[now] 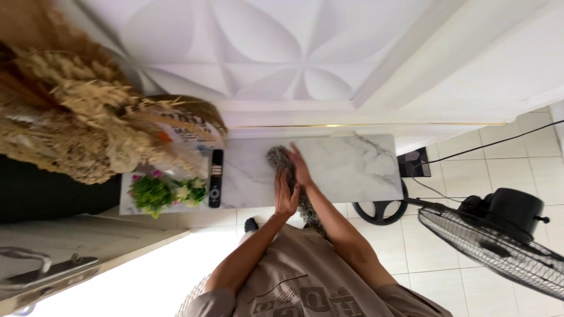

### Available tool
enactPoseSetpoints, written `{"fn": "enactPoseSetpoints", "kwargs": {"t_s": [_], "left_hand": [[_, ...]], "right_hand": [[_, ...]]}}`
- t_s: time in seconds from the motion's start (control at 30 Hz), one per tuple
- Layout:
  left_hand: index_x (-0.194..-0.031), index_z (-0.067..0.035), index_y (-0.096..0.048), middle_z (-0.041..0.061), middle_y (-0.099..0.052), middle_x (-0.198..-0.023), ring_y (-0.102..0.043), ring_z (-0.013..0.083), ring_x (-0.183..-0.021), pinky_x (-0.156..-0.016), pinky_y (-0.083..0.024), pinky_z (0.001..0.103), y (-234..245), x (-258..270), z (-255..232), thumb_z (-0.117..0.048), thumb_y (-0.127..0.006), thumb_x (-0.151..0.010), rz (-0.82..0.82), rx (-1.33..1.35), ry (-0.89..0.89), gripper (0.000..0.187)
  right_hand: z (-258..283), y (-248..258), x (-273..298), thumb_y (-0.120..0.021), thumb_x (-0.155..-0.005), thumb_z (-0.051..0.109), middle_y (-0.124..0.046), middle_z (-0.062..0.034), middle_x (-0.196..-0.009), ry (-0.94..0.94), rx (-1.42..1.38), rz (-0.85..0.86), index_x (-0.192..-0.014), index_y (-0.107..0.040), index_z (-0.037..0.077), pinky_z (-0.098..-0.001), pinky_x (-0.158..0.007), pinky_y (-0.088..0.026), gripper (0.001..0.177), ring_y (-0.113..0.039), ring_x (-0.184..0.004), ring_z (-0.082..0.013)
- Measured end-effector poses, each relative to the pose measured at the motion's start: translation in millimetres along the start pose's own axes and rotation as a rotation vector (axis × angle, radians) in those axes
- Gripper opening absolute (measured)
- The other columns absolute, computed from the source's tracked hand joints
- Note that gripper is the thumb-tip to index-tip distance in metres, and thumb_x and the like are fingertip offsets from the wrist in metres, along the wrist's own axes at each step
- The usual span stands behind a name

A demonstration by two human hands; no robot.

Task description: Dusting a console table and a decorative wall panel using a microfiber duster.

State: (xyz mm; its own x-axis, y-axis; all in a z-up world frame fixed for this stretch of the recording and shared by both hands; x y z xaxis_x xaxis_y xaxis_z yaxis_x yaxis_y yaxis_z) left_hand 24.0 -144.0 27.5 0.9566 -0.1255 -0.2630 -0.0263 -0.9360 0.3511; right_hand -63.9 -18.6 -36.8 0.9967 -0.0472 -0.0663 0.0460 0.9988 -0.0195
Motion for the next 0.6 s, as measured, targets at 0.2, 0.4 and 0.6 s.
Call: {"fn": "enactPoseSetpoints", "kwargs": {"t_s": [0.2, 0.4, 0.6], "left_hand": [[-0.159, -0.002, -0.026, 0.028, -0.026, -0.162, -0.029, 0.0475, -0.148, -0.119, -0.029, 0.056, 18, -13, 35, -0.037, -0.068, -0.090, 0.273, -0.382, 0.149, 0.088], [-0.158, -0.005, -0.032, 0.020, -0.033, -0.161, -0.029, 0.0428, -0.151, -0.121, -0.024, 0.056, 0, -30, 57, -0.040, -0.073, -0.091, 0.236, -0.518, 0.103, 0.086], [-0.161, -0.004, -0.035, 0.024, -0.033, -0.165, -0.031, 0.0431, -0.152, -0.121, -0.026, 0.056, 21, -19, 57, -0.033, -0.068, -0.102, 0.246, -0.152, -0.063, 0.073]], "right_hand": [[73, -2, 57, -0.062, -0.100, 0.019, -0.062, -0.0175, -0.140, -0.309, 0.234, -0.267, -0.154, -0.045, 0.009, -0.0394, -0.105, -0.050, 0.058, -0.060, -0.131, -0.0281], [147, -15, 184, -0.078, -0.076, 0.012, -0.053, -0.0193, -0.142, -0.352, 0.716, -0.114, -0.153, -0.039, 0.013, -0.0456, -0.094, -0.051, 0.086, -0.058, -0.120, -0.0391], [109, -27, 243, -0.060, -0.092, 0.012, -0.069, -0.0186, -0.121, -0.501, 0.638, -0.497, -0.156, -0.040, 0.015, -0.0452, -0.087, -0.057, 0.067, -0.071, -0.104, -0.0383]]}}
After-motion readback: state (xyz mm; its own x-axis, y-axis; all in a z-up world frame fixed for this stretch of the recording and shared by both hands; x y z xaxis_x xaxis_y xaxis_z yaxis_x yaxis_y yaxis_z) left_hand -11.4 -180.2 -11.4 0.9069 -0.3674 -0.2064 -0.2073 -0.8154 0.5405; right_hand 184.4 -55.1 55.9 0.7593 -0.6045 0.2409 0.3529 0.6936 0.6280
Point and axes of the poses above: each hand's wrist, its own x-axis away from the middle knuckle, its own y-axis out of the back of the hand, z = x × y, the point moved 1 cm from there along -x, towards the middle knuckle
